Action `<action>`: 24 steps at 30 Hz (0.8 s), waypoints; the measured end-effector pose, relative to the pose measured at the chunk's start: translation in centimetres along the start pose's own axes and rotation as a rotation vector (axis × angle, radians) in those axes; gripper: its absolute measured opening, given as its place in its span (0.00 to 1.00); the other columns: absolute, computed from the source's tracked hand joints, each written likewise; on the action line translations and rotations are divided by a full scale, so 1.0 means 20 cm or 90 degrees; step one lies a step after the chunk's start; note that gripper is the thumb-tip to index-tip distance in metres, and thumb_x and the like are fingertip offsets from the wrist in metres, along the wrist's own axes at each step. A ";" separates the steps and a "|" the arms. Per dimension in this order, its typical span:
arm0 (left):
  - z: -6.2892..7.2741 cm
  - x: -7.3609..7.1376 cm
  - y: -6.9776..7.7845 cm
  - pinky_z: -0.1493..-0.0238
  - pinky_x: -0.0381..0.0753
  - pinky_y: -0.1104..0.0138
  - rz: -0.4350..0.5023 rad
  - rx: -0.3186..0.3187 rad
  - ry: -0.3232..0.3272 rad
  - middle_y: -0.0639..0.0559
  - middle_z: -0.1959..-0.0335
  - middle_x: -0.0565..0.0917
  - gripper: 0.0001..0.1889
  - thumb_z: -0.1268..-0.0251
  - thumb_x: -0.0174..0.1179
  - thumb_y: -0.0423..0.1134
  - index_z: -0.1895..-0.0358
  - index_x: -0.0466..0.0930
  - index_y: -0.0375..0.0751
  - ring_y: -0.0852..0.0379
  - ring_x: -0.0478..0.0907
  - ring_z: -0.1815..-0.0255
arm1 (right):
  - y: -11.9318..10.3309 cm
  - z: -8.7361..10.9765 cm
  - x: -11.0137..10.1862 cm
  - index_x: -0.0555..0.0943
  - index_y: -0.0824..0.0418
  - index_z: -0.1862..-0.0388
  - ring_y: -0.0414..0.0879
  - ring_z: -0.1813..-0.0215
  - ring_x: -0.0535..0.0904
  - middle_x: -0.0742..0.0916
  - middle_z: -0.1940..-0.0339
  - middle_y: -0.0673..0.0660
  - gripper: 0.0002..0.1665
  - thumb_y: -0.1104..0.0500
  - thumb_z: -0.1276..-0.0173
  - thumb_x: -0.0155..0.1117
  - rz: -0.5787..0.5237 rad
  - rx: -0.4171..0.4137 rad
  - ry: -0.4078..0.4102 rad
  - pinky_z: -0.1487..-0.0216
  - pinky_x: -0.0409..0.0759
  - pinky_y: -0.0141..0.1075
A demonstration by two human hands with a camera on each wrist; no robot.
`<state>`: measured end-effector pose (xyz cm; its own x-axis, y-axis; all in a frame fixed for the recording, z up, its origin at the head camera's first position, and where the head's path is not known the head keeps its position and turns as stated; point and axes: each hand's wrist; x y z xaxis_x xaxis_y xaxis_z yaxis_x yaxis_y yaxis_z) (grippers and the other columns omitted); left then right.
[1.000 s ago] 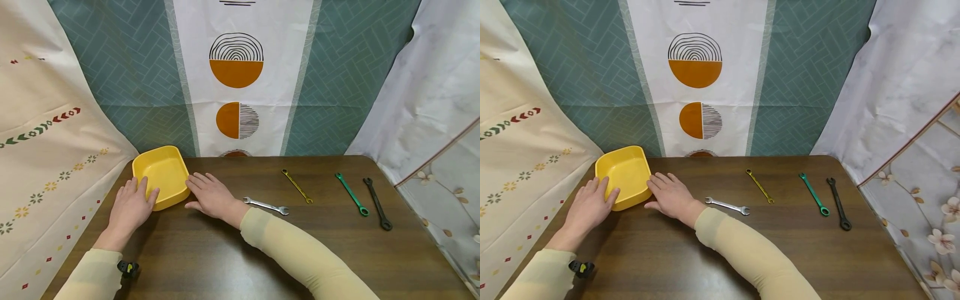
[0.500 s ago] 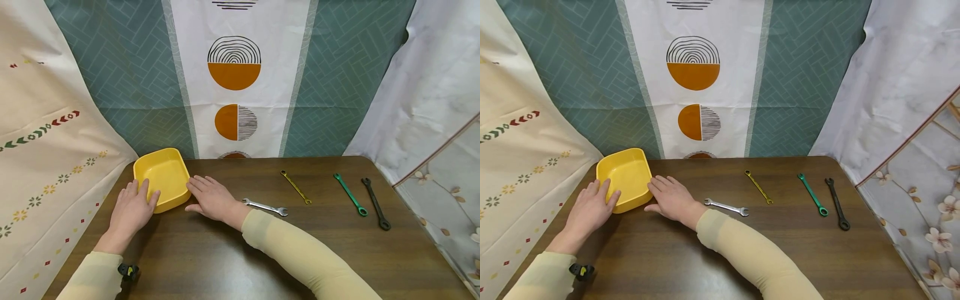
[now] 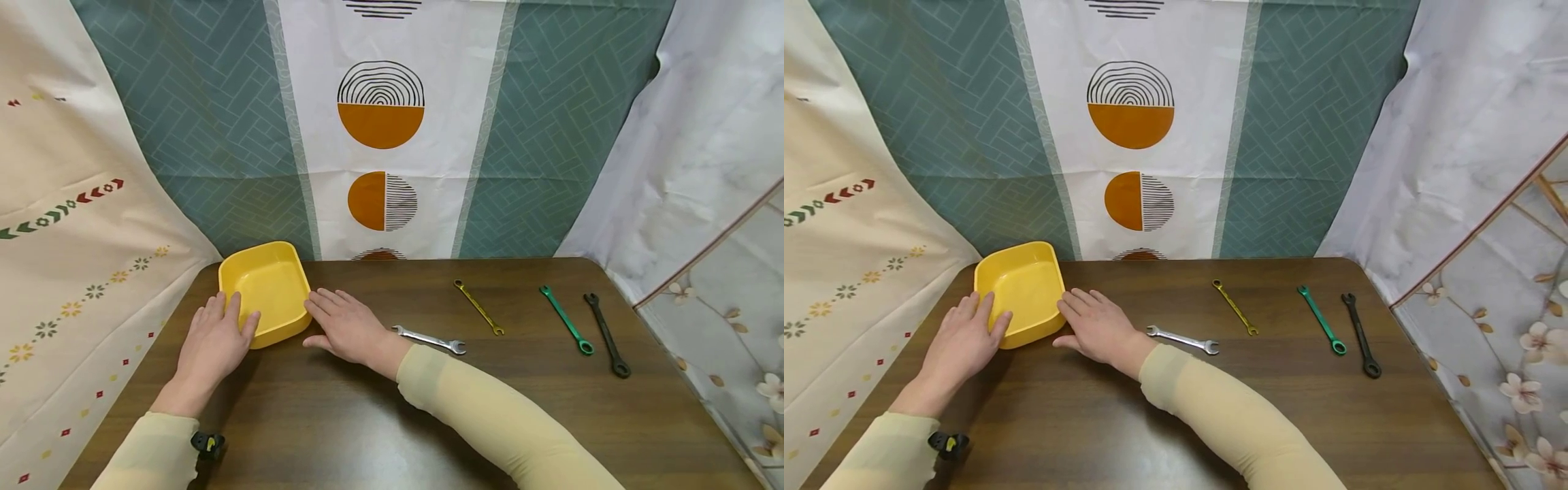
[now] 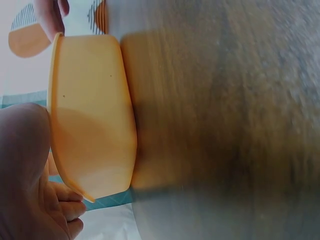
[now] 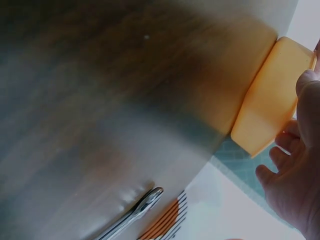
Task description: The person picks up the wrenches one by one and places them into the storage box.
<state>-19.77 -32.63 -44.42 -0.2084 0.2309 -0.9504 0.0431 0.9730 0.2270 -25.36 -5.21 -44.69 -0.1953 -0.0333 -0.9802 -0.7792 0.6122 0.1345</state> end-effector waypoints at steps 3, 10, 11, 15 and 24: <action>-0.01 0.00 0.01 0.19 0.54 0.29 0.003 0.004 0.002 0.13 0.21 0.60 0.38 0.11 0.53 0.51 0.21 0.62 0.16 0.16 0.56 0.19 | 0.01 0.01 0.00 0.63 0.56 0.09 0.49 0.10 0.58 0.67 0.10 0.53 0.48 0.27 0.14 0.43 0.001 0.001 0.004 0.12 0.57 0.46; -0.01 0.01 0.01 0.19 0.54 0.28 -0.004 0.020 0.006 0.12 0.22 0.60 0.38 0.10 0.52 0.52 0.22 0.63 0.15 0.15 0.57 0.20 | 0.02 0.02 0.00 0.63 0.56 0.09 0.49 0.10 0.58 0.68 0.10 0.53 0.49 0.27 0.14 0.43 0.002 -0.003 0.005 0.11 0.56 0.45; -0.01 0.01 0.02 0.19 0.54 0.28 -0.005 0.022 0.007 0.12 0.23 0.60 0.38 0.10 0.52 0.51 0.22 0.63 0.15 0.15 0.57 0.20 | 0.02 0.03 0.00 0.63 0.56 0.09 0.49 0.10 0.58 0.68 0.10 0.53 0.49 0.27 0.14 0.43 0.001 -0.003 0.004 0.11 0.56 0.45; -0.02 0.01 0.03 0.20 0.55 0.28 -0.010 0.029 0.013 0.12 0.23 0.61 0.37 0.11 0.54 0.50 0.22 0.64 0.16 0.15 0.58 0.21 | 0.02 0.03 0.00 0.63 0.56 0.09 0.50 0.10 0.58 0.67 0.10 0.53 0.49 0.27 0.14 0.43 0.002 -0.002 -0.002 0.11 0.55 0.45; -0.03 0.02 0.04 0.20 0.56 0.29 -0.011 0.036 0.007 0.12 0.22 0.61 0.36 0.11 0.53 0.50 0.21 0.64 0.17 0.15 0.58 0.20 | 0.04 0.06 0.01 0.64 0.56 0.10 0.50 0.10 0.59 0.69 0.11 0.54 0.48 0.27 0.14 0.44 0.003 -0.004 0.014 0.11 0.55 0.46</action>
<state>-20.35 -31.79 -44.58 -0.2196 0.2140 -0.9518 0.0938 0.9758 0.1977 -25.33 -3.81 -44.98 -0.2114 -0.0475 -0.9762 -0.7825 0.6068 0.1399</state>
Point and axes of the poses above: each hand's wrist, its own z-axis away from the middle knuckle, its own x-axis out of the palm, y = z × x
